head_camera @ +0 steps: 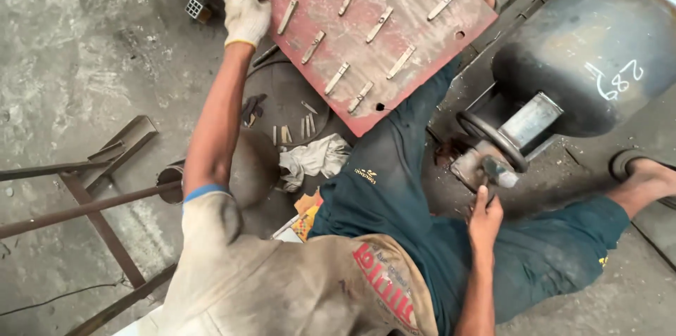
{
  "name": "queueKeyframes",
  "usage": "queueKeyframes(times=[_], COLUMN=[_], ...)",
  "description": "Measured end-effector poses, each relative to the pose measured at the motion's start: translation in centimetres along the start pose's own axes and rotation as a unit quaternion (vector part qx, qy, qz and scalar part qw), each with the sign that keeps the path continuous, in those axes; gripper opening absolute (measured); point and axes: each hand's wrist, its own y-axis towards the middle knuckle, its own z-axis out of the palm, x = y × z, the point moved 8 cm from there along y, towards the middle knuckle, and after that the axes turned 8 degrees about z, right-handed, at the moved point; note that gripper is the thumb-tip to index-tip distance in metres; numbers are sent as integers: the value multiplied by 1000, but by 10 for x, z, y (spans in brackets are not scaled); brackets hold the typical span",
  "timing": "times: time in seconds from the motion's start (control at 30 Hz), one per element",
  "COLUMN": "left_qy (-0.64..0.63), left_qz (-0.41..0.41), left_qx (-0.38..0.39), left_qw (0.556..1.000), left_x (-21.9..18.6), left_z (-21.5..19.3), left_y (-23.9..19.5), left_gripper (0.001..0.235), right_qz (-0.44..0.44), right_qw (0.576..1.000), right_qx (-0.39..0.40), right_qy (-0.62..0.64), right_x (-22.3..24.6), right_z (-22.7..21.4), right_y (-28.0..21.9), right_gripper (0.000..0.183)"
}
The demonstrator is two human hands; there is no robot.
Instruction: Using a hammer to secure or adjust components on a metal gas canister while seated on the floor.
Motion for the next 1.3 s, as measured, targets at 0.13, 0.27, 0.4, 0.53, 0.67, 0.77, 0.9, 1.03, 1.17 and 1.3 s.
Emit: queueKeyframes(times=[0.13,0.27,0.4,0.53,0.67,0.77,0.9,1.03,1.17,1.3], left_qy=[135,204,180,41,-77,-371,-543,-374,-482,-450], left_qz=[73,59,134,112,152,37,-34,213,213,302], left_qx=[-8,6,-72,89,116,223,332,295,314,257], left_qw=[988,977,972,989,979,901,771,853,790,800], left_x=[39,-1,-81,-83,-104,-181,-332,-419,-421,-420], left_z=[23,9,-22,25,59,109,204,294,374,363], left_y=[9,-5,-55,-84,-81,-94,-146,-184,-217,-221], left_gripper=[25,44,36,40,28,16,36,24,45,55], right_qz=[9,12,19,-57,-204,-70,-11,13,-20,-32], right_qw=[1000,1000,999,985,952,989,999,999,997,994], right_qx=[-16,-23,-25,-81,-113,-82,-39,-37,-62,-75], right_qy=[-8,-10,-5,-138,-196,-101,1,9,-47,-76], right_x=[3,1,-10,-10,3,-16,-19,-6,2,42], right_z=[0,-6,-5,-15,-19,-20,-17,-18,-36,-69], right_y=[-3,-3,4,11,2,14,9,-3,-12,-21], right_gripper=[37,39,36,40,41,39,38,38,39,45])
